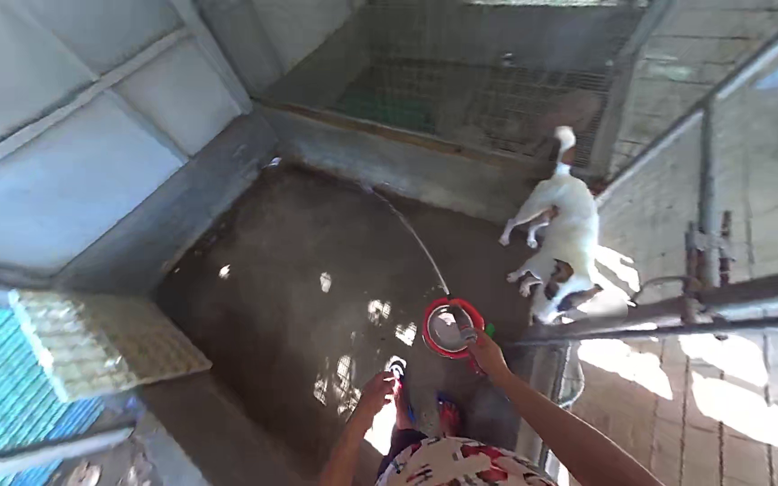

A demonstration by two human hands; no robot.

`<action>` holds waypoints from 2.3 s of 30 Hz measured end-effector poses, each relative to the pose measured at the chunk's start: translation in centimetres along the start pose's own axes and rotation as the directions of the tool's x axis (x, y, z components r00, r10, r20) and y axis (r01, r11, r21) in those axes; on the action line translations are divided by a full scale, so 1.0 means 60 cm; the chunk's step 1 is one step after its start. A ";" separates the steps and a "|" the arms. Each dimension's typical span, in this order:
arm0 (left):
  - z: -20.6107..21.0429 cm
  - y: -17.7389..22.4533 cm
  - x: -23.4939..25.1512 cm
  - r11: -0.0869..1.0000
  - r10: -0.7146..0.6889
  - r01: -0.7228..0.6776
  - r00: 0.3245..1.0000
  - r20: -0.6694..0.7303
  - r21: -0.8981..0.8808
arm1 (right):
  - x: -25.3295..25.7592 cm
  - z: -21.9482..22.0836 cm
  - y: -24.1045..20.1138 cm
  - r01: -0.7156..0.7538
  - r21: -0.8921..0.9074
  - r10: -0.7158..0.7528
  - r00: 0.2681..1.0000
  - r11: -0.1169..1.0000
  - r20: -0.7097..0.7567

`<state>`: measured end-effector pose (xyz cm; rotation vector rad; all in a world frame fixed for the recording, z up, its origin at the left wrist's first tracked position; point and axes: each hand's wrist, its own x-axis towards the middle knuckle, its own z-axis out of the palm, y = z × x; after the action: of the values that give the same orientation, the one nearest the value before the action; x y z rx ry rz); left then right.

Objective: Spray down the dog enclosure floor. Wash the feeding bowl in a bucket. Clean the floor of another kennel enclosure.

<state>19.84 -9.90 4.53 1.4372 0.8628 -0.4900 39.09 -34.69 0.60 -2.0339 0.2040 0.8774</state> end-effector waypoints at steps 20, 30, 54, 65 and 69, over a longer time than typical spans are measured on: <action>0.146 0.095 0.485 0.959 -0.274 0.246 0.928 0.252 0.138 | 0.009 0.144 0.004 -0.323 -0.050 0.324 0.945 0.945 0.035; 0.265 -0.005 0.577 0.791 -0.554 0.421 0.801 0.228 0.443 | 0.162 0.238 0.126 -0.579 0.048 0.579 0.815 0.814 0.002; 0.295 -0.035 0.958 0.237 -0.130 -0.369 0.904 0.406 0.898 | 0.175 0.327 0.477 -0.805 -0.196 0.829 0.546 0.560 0.124; 0.287 -0.149 0.911 0.141 -0.450 -0.242 0.848 0.280 0.960 | 0.568 0.127 0.366 -0.434 -0.221 0.401 0.898 0.873 -0.180; 0.296 -0.177 0.939 0.205 -0.461 -0.167 0.853 0.245 0.964 | 0.620 0.134 0.348 -0.589 -0.321 0.553 0.808 0.742 -0.205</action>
<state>50.64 -17.01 -46.51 2.2111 0.1301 -1.7690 53.02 -34.16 -40.49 -2.4163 0.8136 1.2703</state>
